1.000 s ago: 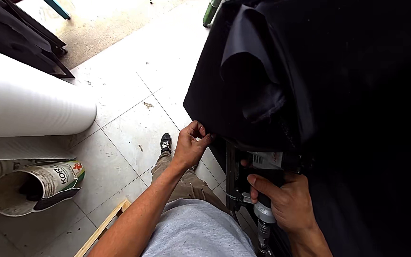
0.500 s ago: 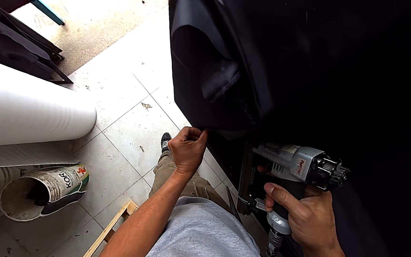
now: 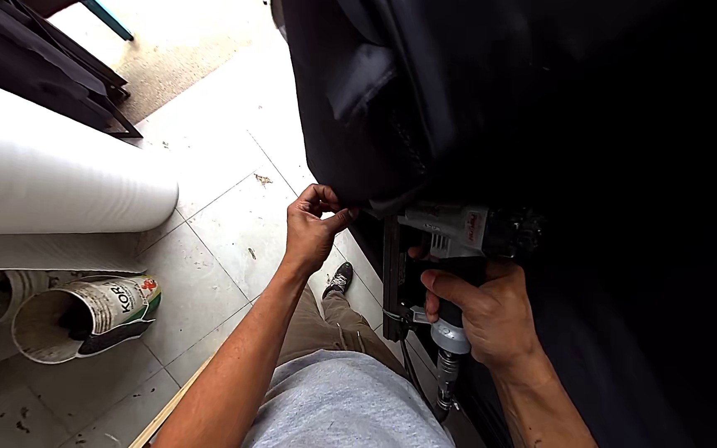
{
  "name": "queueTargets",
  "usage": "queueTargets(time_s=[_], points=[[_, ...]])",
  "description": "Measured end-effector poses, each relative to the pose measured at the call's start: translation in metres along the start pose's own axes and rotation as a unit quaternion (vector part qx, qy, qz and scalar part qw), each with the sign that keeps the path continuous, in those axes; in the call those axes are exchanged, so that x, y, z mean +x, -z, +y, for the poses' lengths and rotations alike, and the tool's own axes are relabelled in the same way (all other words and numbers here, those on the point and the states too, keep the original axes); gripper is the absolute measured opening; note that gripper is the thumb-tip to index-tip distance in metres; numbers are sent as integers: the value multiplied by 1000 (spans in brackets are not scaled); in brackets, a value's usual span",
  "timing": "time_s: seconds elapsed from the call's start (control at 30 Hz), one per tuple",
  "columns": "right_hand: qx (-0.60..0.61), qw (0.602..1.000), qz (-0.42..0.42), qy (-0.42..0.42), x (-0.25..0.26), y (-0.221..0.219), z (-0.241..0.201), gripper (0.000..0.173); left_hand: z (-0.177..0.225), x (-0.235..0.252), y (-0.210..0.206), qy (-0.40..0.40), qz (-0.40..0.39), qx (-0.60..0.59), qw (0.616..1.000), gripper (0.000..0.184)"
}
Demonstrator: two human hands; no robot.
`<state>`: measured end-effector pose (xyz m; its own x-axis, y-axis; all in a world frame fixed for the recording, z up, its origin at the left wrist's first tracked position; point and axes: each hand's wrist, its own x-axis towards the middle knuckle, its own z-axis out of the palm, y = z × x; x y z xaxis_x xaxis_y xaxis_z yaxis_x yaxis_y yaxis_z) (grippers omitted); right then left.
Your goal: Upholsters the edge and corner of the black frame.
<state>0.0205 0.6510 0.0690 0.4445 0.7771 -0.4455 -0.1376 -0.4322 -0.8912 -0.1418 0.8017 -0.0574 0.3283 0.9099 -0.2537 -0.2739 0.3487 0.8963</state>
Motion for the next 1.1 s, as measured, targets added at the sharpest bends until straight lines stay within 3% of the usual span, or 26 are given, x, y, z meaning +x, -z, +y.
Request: queueTargets(time_s=[0.13, 0.23, 0.4, 0.57, 0.67, 0.87, 1.1], points=[[-5, 1000, -1, -22, 5, -13, 0, 18, -2, 0, 7, -57, -28, 42, 997, 27], [-6, 1000, 29, -4, -5, -3, 2, 23, 4, -21, -4, -85, 22, 149, 985, 14], [-1, 996, 90, 24, -29, 29, 9, 28, 14, -66, -31, 91, 40, 242, 965, 19], [16, 993, 112, 36, -49, 44, 22, 30, 38, -75, -52, 253, 70, 85, 961, 20], [22, 994, 100, 47, -57, 49, 30, 29, 43, -75, -65, 294, 80, 7, 952, 21], [20, 994, 94, 59, -71, 57, 40, 40, 35, -46, -69, 194, 165, -6, 967, 17], [12, 995, 71, 65, -66, 46, 33, 38, 29, -33, -49, 127, 156, 8, 980, 13]])
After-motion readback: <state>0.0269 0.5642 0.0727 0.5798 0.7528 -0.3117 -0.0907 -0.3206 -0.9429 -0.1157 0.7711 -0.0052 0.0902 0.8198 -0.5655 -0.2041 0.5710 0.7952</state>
